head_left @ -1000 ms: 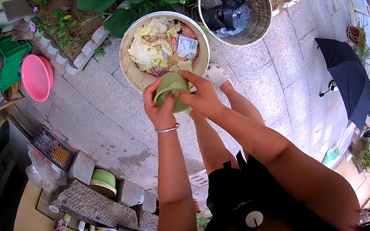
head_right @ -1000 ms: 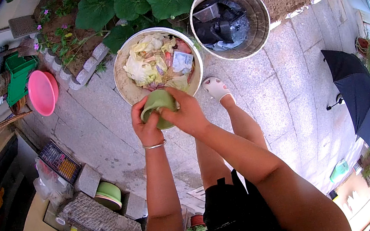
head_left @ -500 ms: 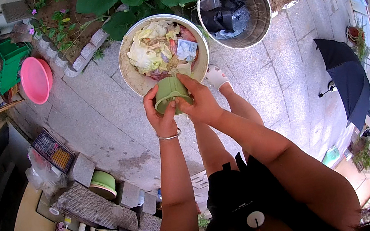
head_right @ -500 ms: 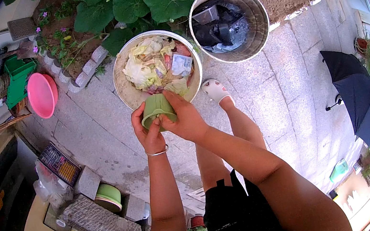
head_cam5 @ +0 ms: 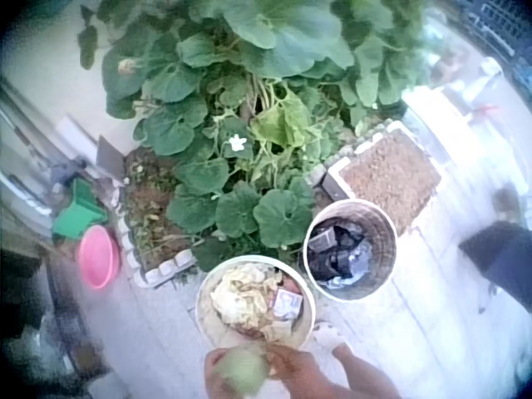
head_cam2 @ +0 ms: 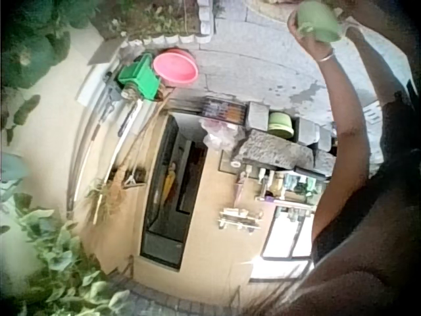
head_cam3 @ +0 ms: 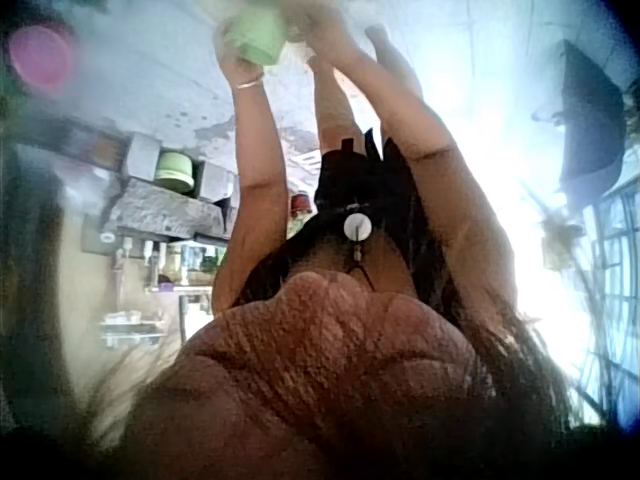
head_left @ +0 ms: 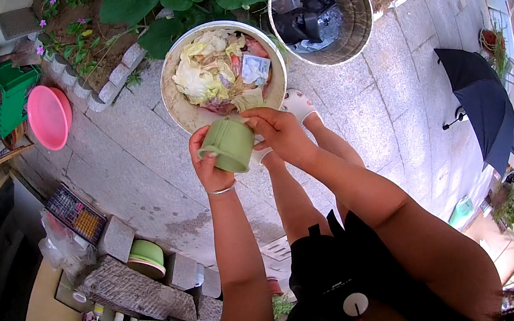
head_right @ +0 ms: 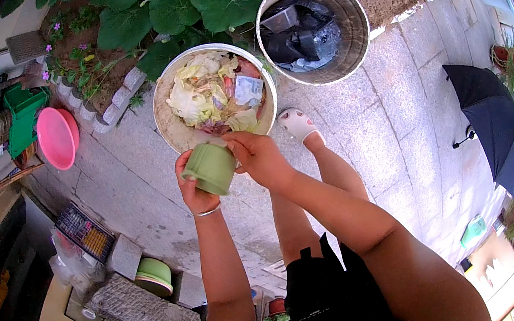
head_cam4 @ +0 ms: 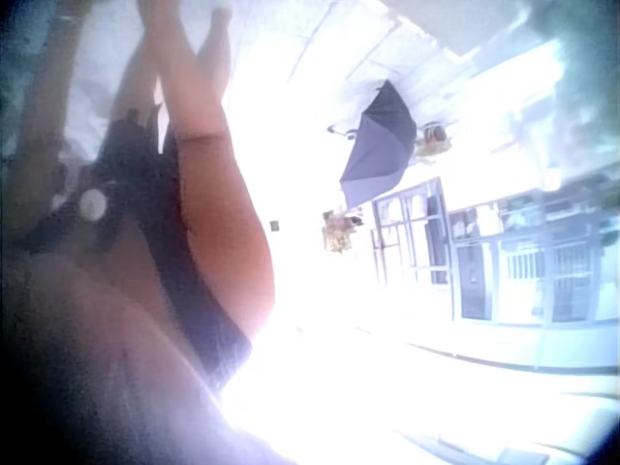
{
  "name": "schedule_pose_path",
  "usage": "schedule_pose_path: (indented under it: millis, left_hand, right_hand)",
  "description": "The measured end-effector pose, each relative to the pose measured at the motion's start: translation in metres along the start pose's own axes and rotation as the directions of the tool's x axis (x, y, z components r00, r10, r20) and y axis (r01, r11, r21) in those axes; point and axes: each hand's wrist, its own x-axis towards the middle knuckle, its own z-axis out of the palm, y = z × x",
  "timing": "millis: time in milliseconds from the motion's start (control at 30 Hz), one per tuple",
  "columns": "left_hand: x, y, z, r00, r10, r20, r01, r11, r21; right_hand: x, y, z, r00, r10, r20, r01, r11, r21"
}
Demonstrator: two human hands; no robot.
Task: The person rinses a green container under a running faucet, applies soap with their hands, and then places a bowl into a small appliance.
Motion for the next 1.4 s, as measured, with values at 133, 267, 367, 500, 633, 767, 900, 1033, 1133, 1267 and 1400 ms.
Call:
schedule_pose_path:
  millis: [133, 267, 367, 500, 633, 767, 900, 1033, 1133, 1267, 1400]
  left_hand:
    - [-0.002, -0.005, -0.012, 0.998, -0.037, -0.046, 0.038, 0.999, 0.01]
    - [-0.007, -0.01, -0.023, 0.992, -0.047, -0.115, 0.056, 0.995, 0.078]
    - [-0.009, -0.012, -0.026, 0.994, -0.03, -0.102, 0.042, 0.992, 0.118]
    - [-0.011, -0.012, -0.028, 0.989, -0.053, -0.138, 0.069, 0.991, 0.112]
    - [-0.011, -0.008, -0.025, 0.995, -0.046, -0.083, 0.055, 0.992, 0.112]
    - [-0.009, -0.011, -0.019, 0.999, 0.012, -0.039, -0.009, 0.997, 0.074]
    - [-0.006, -0.009, -0.019, 0.996, 0.047, -0.073, -0.04, 0.995, 0.09]
    - [-0.009, -0.004, -0.015, 0.999, 0.033, -0.035, -0.024, 0.977, 0.211]
    - [-0.012, -0.001, -0.009, 0.998, 0.048, -0.048, -0.037, 0.978, 0.207]
    - [-0.006, -0.001, -0.001, 0.99, -0.038, -0.139, 0.044, 0.998, 0.036]
    - [0.01, -0.003, -0.008, 0.988, -0.036, -0.15, 0.01, 0.985, -0.17]
  right_hand:
    - [0.003, 0.002, -0.003, 0.997, 0.017, 0.07, -0.011, 0.997, -0.074]
    - [0.0, 0.003, -0.005, 0.99, 0.009, 0.142, 0.002, 0.997, -0.072]
    - [-0.001, 0.001, -0.007, 0.968, 0.098, 0.231, -0.079, 0.993, -0.092]
    - [-0.004, 0.002, -0.006, 0.977, -0.007, 0.211, 0.038, 0.989, -0.143]
    - [-0.005, -0.007, -0.005, 0.968, -0.17, 0.185, 0.228, 0.903, -0.364]
    - [-0.004, -0.01, -0.001, 0.971, -0.169, 0.168, 0.229, 0.86, -0.456]
    - [0.0, -0.001, -0.001, 0.975, -0.173, 0.137, 0.214, 0.896, -0.388]
    - [0.007, 0.008, -0.008, 0.989, -0.082, 0.122, 0.121, 0.923, -0.365]
    - [0.006, 0.007, -0.014, 0.979, 0.14, 0.149, -0.093, 0.954, -0.284]
    - [0.011, 0.013, -0.016, 0.95, 0.284, 0.127, -0.299, 0.947, 0.119]
    - [0.04, 0.03, -0.033, 0.948, 0.311, -0.074, -0.288, 0.931, 0.226]
